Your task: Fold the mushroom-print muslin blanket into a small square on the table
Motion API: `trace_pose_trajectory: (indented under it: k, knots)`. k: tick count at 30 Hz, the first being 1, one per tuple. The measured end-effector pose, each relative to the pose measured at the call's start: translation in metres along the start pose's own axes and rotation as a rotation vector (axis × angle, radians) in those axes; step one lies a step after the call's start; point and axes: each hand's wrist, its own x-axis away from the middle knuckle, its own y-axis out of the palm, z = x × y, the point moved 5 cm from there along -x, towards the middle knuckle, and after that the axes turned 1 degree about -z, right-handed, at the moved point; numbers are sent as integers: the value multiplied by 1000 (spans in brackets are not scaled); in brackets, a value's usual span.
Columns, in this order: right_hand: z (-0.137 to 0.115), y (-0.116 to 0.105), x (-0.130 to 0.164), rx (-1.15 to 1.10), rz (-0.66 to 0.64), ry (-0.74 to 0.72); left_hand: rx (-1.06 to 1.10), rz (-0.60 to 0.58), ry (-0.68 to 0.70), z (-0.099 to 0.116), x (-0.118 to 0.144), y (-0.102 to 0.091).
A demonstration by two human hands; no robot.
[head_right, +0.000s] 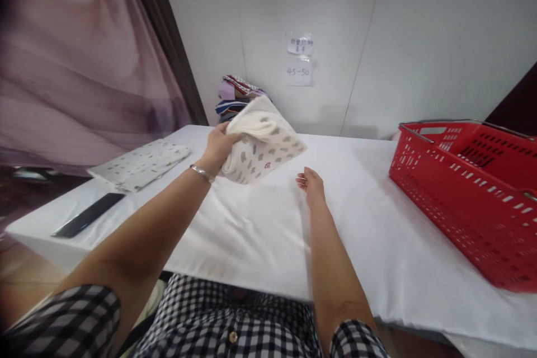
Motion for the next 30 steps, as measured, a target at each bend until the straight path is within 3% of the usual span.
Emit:
trace_pose_trajectory:
  k: [2, 5, 8, 11, 14, 17, 20, 23, 25, 28, 30]
  knots:
    - [3, -1, -1, 14, -7, 10, 272, 21, -127, -2, -2, -10]
    - [7, -1, -2, 37, -22, 19, 569, 42, -393, -27, 19, -12]
    - [16, -2, -3, 108, -15, 37, 632, 67, -571, -71, 60, -4]
    - [29, -4, -5, 326, 9, 84, 630, 124, -780, -121, 108, 6]
    - [38, -4, -7, 546, 6, 58, 704, 177, -865, -148, 137, 10]
    - [42, -2, -7, 640, 3, 34, 705, 163, -875, -151, 143, 7]
    - [42, -4, -9, 536, 42, 43, 693, 130, -892, -147, 145, 8]
    - [31, -18, -15, 389, 143, -50, 729, 75, -896, -146, 161, 21]
    - [22, -32, -18, 371, 207, -104, 771, -23, -914, -145, 177, 34]
    - [7, -45, -18, 528, 305, -205, 837, -164, -918, -142, 193, 44]
    - [-5, -36, -10, 674, 311, -359, 846, -167, -910, -143, 193, 38]
